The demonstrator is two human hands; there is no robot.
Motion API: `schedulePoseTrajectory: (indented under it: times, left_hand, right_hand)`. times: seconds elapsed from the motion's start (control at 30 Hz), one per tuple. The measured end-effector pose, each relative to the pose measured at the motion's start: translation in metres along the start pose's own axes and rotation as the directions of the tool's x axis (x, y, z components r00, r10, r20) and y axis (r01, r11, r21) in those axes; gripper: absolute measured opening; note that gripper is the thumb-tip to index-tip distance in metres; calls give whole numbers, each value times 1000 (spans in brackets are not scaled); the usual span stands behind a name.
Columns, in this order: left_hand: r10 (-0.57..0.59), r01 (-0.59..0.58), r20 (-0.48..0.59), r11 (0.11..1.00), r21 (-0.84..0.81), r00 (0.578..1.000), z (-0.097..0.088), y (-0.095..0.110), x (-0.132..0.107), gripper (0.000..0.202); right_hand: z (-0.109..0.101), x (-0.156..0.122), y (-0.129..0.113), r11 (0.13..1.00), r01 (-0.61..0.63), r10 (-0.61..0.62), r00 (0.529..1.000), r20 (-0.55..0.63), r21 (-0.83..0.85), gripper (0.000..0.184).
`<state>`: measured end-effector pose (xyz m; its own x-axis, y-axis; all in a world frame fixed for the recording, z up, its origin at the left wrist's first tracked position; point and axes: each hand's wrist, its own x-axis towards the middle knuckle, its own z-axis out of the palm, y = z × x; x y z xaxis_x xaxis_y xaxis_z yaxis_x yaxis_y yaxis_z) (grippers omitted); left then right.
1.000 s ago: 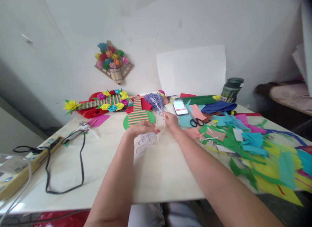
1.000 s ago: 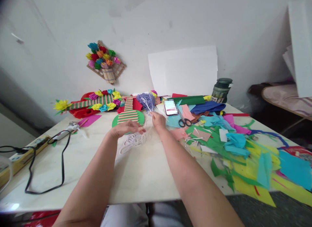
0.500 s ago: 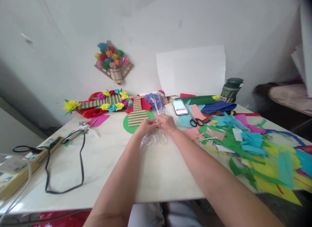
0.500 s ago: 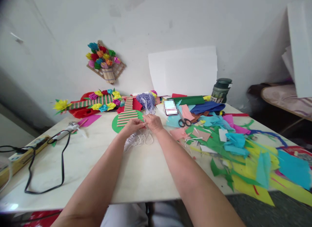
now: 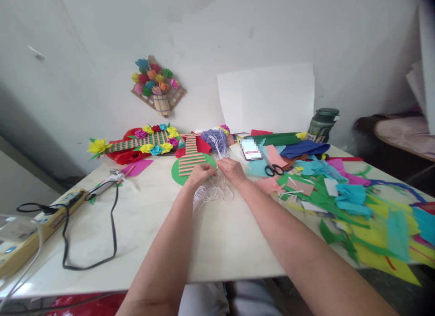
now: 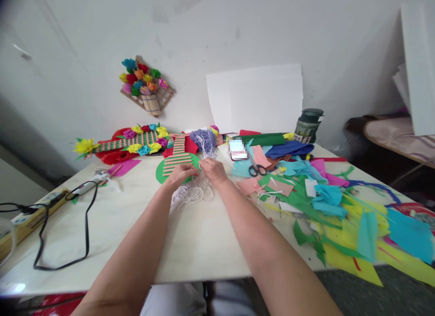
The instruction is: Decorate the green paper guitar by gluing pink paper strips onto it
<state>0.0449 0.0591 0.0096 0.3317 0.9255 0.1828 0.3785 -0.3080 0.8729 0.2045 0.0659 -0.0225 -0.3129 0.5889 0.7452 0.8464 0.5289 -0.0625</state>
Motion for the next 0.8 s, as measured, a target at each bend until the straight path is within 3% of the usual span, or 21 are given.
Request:
schedulePoseTrajectory:
  times: [0.17, 0.5, 0.67, 0.8]
  left_hand:
    - [-11, 12, -8, 996, 90, 1000, 3, 5, -1, 20]
    - [-4, 5, -8, 999, 43, 1000, 2, -1, 1, 20]
    - [112, -92, 124, 982, -163, 986, -9, 12, -6, 17]
    - [319, -191, 222, 868, -459, 921, -23, 32, -16, 14]
  right_hand:
    - [1, -1, 0, 1000, -3, 3, 1000, -27, 20, 23]
    - [3, -1, 2, 983, 76, -61, 994, -92, 168, 31]
    - [13, -4, 10, 971, -7, 35, 993, -112, 240, 39]
    - [19, -4, 21, 934, -177, 215, 972, -93, 310, 30]
